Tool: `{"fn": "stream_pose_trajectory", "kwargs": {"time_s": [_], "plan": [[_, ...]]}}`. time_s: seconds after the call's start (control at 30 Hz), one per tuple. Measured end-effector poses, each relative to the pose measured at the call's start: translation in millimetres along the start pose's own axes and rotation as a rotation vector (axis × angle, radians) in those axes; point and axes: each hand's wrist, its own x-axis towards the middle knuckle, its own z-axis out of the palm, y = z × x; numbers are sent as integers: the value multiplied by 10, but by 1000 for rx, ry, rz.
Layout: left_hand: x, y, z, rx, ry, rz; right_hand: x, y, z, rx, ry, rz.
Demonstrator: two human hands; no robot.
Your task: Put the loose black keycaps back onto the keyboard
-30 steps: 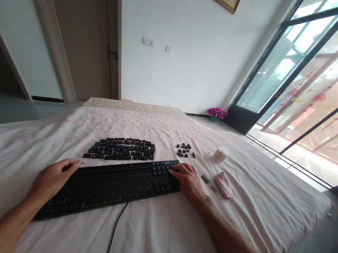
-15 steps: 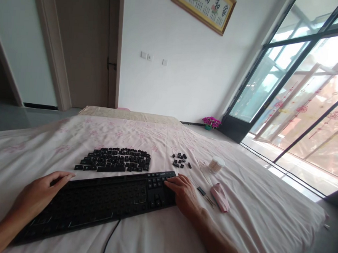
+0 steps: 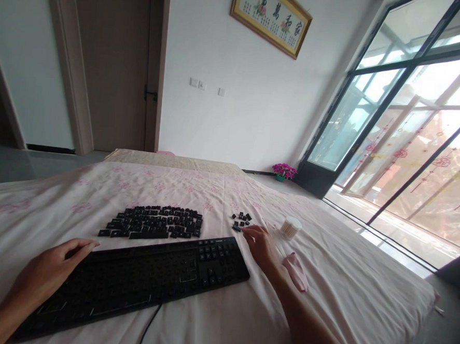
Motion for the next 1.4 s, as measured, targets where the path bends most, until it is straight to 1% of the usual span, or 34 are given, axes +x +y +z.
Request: {"fn": "stream_pose_trajectory", "kwargs": {"time_s": [0.1,0.2,0.37,0.5,0.7,0.87,1.03,1.17,1.4], "plan": [[48,-50,7,-7,20,36,235,112,-4,-116,-93,97],[57,-66,8,-5,15,32,514,203,29,-206,-157,182],[57,-70,10,1,-15,15,972,350,162,-255,-215,244],[68,-74,21,6,-20,-8,1208,448,292,-299,-269,282],[51,-44,31,-11,1,-13,1347,538,462,-351,-332,283],[28,-9,14,-14,5,-21,1425,583,556,-389,-385,284],[1,9,8,-18,9,-22,1487,610,604,-419,-419,269],[11,0,6,-22,3,-34,1511,606,622,-440,-418,240],[102,-80,30,-3,43,50,1515,573,633,-482,-422,211]]}}
